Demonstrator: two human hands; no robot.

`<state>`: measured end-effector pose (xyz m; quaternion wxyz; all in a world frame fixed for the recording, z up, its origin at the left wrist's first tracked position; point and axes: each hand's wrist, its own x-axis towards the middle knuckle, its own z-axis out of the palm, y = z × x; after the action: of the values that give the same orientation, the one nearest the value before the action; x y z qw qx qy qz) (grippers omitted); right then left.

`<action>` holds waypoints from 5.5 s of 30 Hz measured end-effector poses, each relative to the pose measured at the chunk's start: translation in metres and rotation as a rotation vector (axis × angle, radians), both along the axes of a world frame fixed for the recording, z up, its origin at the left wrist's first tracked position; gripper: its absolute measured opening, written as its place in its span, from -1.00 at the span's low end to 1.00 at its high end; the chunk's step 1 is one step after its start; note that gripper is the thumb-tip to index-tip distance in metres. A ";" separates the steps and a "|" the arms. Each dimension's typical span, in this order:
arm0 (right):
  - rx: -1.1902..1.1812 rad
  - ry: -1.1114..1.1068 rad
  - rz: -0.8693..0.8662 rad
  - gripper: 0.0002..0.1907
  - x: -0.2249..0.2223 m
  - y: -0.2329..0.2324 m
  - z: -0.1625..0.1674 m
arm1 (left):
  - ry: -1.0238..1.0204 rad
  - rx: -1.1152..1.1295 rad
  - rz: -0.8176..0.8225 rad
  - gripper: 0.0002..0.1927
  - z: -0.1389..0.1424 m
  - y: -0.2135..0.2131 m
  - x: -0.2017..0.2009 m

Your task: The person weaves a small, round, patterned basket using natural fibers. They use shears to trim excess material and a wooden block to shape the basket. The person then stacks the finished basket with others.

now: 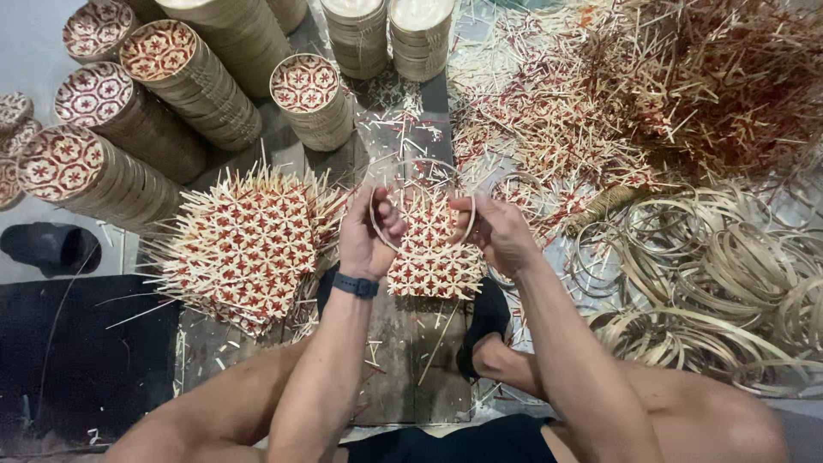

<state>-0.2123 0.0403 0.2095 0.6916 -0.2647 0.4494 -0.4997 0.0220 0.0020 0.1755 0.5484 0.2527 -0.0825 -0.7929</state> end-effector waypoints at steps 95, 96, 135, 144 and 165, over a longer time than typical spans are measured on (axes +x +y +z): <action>0.214 0.976 -0.003 -0.76 0.006 -0.005 -0.228 | -1.529 -0.003 -0.180 -0.79 -0.195 0.004 0.012; 0.202 0.989 0.012 -0.76 0.004 -0.005 -0.229 | -1.555 0.005 -0.191 -0.79 -0.196 0.004 0.013; 0.213 0.912 -0.343 -0.71 0.039 0.007 -0.238 | -1.302 -0.067 -0.466 -0.67 -0.216 -0.048 -0.040; 0.523 0.569 -0.233 -0.69 0.013 -0.004 -0.259 | -1.147 0.110 -0.431 -0.69 -0.224 -0.055 -0.042; 0.132 1.065 0.084 -0.53 0.076 -0.076 -0.221 | -1.087 0.296 -0.085 -0.65 -0.239 -0.012 -0.004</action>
<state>-0.1364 -0.0356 -0.0114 0.4027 -0.4553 0.7573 -0.2389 0.0179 -0.0102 -0.0638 0.3532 0.6953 -0.2513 -0.5733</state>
